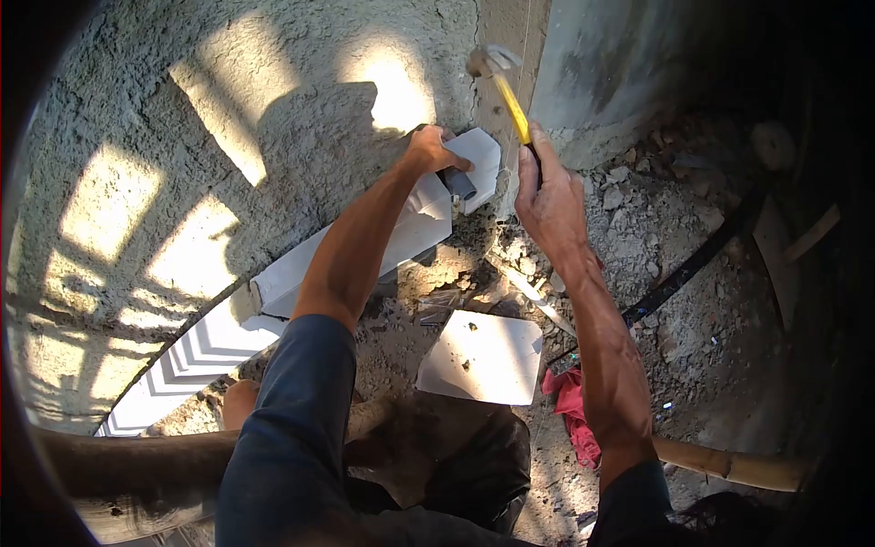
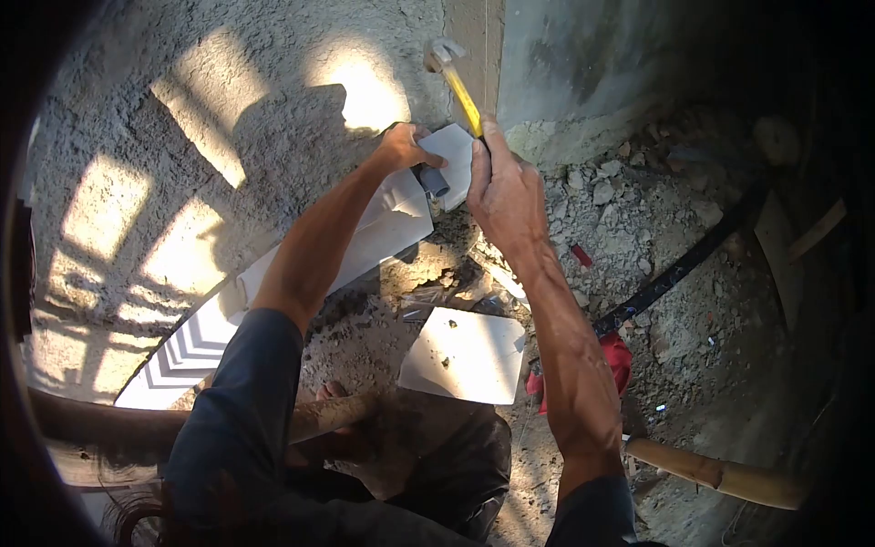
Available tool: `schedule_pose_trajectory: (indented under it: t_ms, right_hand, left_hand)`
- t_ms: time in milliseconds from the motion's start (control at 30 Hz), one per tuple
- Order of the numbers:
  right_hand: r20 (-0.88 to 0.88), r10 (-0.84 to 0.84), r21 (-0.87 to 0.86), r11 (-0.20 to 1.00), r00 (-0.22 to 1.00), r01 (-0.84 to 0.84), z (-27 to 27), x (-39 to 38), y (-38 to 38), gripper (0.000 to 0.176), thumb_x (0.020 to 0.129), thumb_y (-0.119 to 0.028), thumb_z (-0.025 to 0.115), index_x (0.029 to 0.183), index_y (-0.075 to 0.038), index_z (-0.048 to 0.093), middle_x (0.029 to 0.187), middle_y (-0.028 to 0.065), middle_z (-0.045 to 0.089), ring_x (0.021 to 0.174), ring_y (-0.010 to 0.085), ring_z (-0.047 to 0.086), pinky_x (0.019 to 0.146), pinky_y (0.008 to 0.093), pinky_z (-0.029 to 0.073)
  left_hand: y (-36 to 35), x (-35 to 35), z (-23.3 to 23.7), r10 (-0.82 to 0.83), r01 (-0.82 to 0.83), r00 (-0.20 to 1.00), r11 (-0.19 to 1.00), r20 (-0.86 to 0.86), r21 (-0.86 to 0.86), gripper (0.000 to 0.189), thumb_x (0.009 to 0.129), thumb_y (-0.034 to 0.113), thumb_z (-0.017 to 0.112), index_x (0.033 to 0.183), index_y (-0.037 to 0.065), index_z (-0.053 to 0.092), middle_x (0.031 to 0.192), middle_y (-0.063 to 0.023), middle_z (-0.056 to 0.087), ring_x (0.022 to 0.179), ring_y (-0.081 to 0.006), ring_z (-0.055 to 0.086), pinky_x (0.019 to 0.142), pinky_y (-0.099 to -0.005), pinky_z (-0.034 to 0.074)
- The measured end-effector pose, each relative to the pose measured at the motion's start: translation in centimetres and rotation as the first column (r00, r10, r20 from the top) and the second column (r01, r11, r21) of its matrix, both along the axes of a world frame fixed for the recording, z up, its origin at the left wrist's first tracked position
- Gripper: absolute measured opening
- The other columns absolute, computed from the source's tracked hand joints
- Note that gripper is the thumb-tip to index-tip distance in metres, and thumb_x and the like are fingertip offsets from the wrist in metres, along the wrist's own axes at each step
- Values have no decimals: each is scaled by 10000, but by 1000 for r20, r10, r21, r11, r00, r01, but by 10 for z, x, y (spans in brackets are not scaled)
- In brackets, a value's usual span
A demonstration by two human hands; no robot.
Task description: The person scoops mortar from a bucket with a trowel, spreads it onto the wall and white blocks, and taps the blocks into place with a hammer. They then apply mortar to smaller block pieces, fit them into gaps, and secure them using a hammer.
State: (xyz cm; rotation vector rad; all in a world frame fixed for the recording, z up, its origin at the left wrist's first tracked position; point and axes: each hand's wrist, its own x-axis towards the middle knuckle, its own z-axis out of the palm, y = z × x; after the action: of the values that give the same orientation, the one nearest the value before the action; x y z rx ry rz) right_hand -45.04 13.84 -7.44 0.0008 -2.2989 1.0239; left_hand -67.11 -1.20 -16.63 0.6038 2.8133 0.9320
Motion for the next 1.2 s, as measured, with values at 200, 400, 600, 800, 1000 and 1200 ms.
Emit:
schedule_pose_trajectory:
  t_ms: [200,400,600,800,1000,1200]
  right_hand:
    - [342,-18,203,978,940,-55,-80,-58,35,398,973,-204,444,1349,-75,464,710,262,628,707,466,636,702,531,518]
    - [465,-4,50,999,885,-21,5,-26,10,402,974,-249,451,1354,-122,485,970,298,647,899,457,640,807,503,515]
    - [611,-55,181,981,790,-71,-78,-47,26,436,977,-254,434,1392,-122,419,1059,316,619,1035,477,583,906,531,463]
    - [615,3,151,981,789,-122,-66,-54,30,401,975,-233,434,1356,-107,440,1007,322,625,998,475,597,876,532,471]
    - [331,48,4,999,942,-52,-21,-29,9,339,974,-195,449,1296,-95,483,797,306,634,775,501,624,707,559,481]
    - [489,-2,185,977,873,-101,-113,-52,31,380,983,-240,420,1332,-92,451,856,298,645,807,479,631,725,539,490]
  left_hand:
    - [0,10,-8,10,-14,997,999,72,51,646,513,315,919,1054,36,703,957,-120,712,882,-223,673,832,-326,516]
    - [3,6,4,10,-15,994,999,109,38,645,507,297,923,1042,16,697,942,-116,709,879,-200,667,818,-315,515]
    - [1,-8,-10,24,-23,997,1000,70,-21,641,538,284,922,1069,14,687,962,-129,706,883,-208,667,813,-311,512]
    - [-11,-28,-34,-81,46,982,979,172,198,404,787,172,748,1151,18,670,1028,-113,705,900,-173,647,841,-306,496]
    - [-10,-27,-42,-68,-35,959,935,277,353,339,845,91,622,1179,67,674,1017,-100,702,914,-168,628,846,-282,481]
    - [-5,-18,-30,-121,-61,897,918,424,392,380,906,31,541,1276,77,613,1117,-86,668,976,-172,591,896,-283,449]
